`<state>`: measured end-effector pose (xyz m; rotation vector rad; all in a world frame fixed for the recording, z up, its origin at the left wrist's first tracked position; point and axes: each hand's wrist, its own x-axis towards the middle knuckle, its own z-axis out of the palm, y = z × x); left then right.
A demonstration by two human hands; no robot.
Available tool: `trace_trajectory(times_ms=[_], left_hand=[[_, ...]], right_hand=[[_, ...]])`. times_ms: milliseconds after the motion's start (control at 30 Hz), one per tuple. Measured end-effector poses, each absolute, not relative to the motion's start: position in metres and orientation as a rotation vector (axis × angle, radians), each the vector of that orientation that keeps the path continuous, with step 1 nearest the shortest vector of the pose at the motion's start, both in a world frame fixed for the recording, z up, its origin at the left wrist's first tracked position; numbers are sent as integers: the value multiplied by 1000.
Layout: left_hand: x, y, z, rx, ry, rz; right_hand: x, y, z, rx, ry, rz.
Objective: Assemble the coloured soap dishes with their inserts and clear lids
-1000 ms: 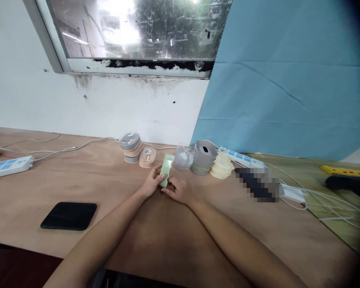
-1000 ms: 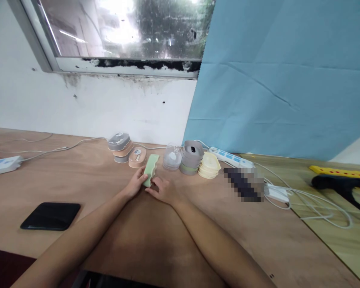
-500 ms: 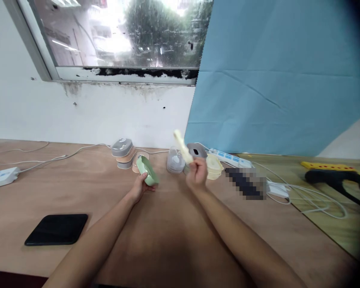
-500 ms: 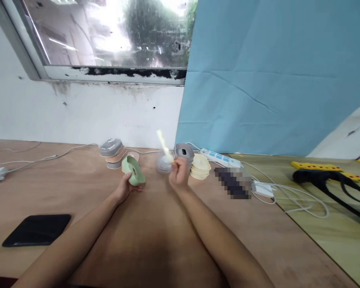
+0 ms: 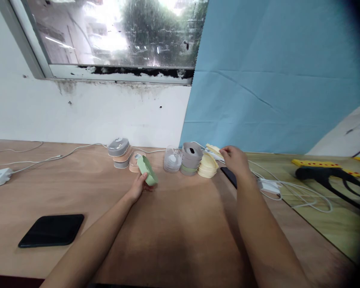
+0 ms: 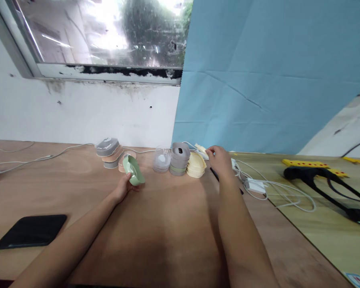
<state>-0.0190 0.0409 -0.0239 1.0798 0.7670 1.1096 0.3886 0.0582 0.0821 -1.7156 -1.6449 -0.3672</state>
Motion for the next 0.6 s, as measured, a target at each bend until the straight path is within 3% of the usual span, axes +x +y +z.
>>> trace_trajectory(times_ms=[267,500,600], left_hand=[[-19,40,-23,1052,768,1118],[-18,41,-27,1040,748,1126],[-18,42,-27,1060,738,1134]], right_hand=[[377,67,73,-1795,-1848,-288],[376,64,71,-1841,-1893,124],[379,62,71,-1744,-1803,41]])
